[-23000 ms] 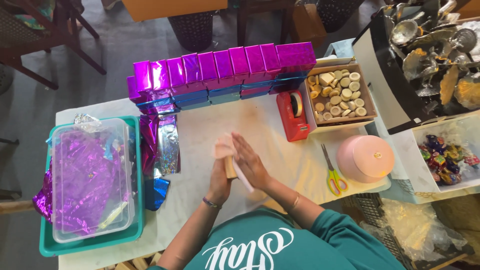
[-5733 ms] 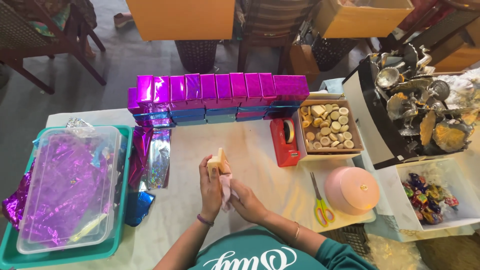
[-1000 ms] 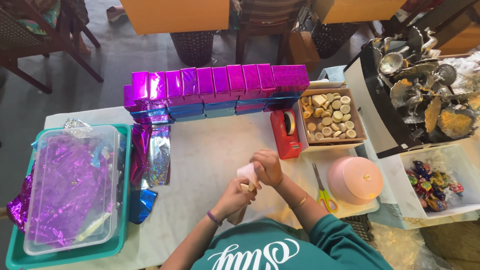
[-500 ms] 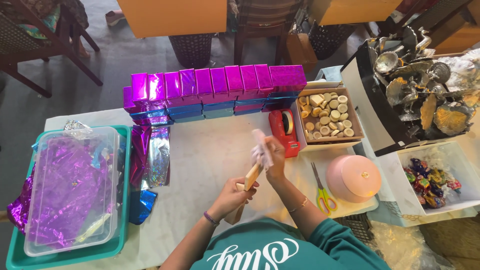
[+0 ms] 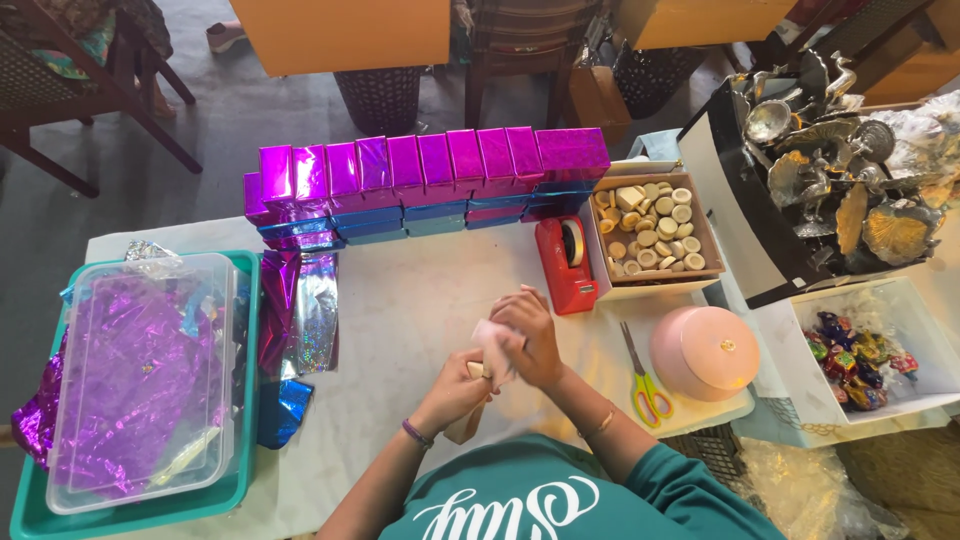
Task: The person wipes a wooden block with a cloth, then places it on a sheet of shiny purple wrapping paper. They fold the paper around the block to create a small gift box and secure it with tape.
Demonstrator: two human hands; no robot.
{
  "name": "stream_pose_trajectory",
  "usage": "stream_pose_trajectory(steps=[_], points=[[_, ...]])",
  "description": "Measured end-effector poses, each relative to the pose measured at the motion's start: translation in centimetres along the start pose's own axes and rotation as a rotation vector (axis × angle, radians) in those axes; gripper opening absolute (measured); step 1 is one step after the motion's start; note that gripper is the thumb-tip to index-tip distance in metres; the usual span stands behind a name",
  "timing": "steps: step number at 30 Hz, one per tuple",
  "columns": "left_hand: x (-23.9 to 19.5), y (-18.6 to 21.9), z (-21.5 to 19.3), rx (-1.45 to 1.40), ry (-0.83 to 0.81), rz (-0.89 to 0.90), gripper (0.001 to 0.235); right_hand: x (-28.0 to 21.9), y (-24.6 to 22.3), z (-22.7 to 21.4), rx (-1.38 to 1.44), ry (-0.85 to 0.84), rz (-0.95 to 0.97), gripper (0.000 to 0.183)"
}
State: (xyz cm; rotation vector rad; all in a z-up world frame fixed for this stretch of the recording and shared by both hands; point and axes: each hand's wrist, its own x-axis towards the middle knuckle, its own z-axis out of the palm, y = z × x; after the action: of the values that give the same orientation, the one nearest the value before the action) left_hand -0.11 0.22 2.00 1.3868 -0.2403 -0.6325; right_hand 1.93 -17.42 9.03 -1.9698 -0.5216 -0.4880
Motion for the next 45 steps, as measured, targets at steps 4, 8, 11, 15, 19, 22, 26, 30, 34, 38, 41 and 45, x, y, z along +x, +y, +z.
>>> stream_pose_trajectory(steps=[4,8,11,15,19,22,26,30,34,38,41,45], points=[[-0.6,1.4,0.2,-0.005,0.01,0.07,0.024,0.1,-1.8,0.3,-0.163,-0.06,-0.257,0.04],[-1.1,3.1,0.4,-0.007,-0.004,0.01,0.014,-1.1,3.9,0.4,0.018,-0.035,-0.146,0.046],[-1.0,2.6,0.2,-0.009,-0.025,-0.047,0.012,-0.7,3.3,-0.3,-0.04,0.027,-0.002,0.047],[-0.2,-0.2,-0.2,-0.069,-0.041,0.042,0.018,-0.2,-1.2,0.2,-0.167,-0.053,-0.284,0.048],[-0.5,1.1,0.0,-0.071,-0.044,0.042,0.016,-1.2,2.1,-0.4,-0.105,-0.067,-0.319,0.051],[-0.9,1.9,0.1,-0.051,-0.054,-0.032,0.014,-1.0,2.6,-1.0,-0.095,-0.033,-0.108,0.045],[0.4,-3.1,-0.5,-0.068,-0.073,-0.024,0.011,-1.2,-0.2,-0.4,-0.23,-0.077,-0.234,0.026],[0.5,-2.9,-0.1,-0.025,-0.055,0.043,0.008,-1.1,0.8,0.2,-0.028,-0.166,-0.267,0.029],[-1.2,1.6,0.9,-0.001,-0.06,-0.03,0.01,-1.4,4.4,-0.7,-0.088,-0.039,-0.092,0.029],[-0.4,-0.9,0.3,0.004,-0.049,-0.038,0.01,-0.8,0.9,-0.1,-0.149,-0.036,-0.201,0.032],[-0.1,-1.8,0.1,0.045,-0.033,0.036,0.01,-0.4,0.0,0.4,-0.133,-0.08,-0.371,0.031],[-0.4,0.0,0.6,0.022,-0.032,-0.058,0.011,-0.9,4.6,-0.4,-0.106,-0.119,-0.299,0.029]])
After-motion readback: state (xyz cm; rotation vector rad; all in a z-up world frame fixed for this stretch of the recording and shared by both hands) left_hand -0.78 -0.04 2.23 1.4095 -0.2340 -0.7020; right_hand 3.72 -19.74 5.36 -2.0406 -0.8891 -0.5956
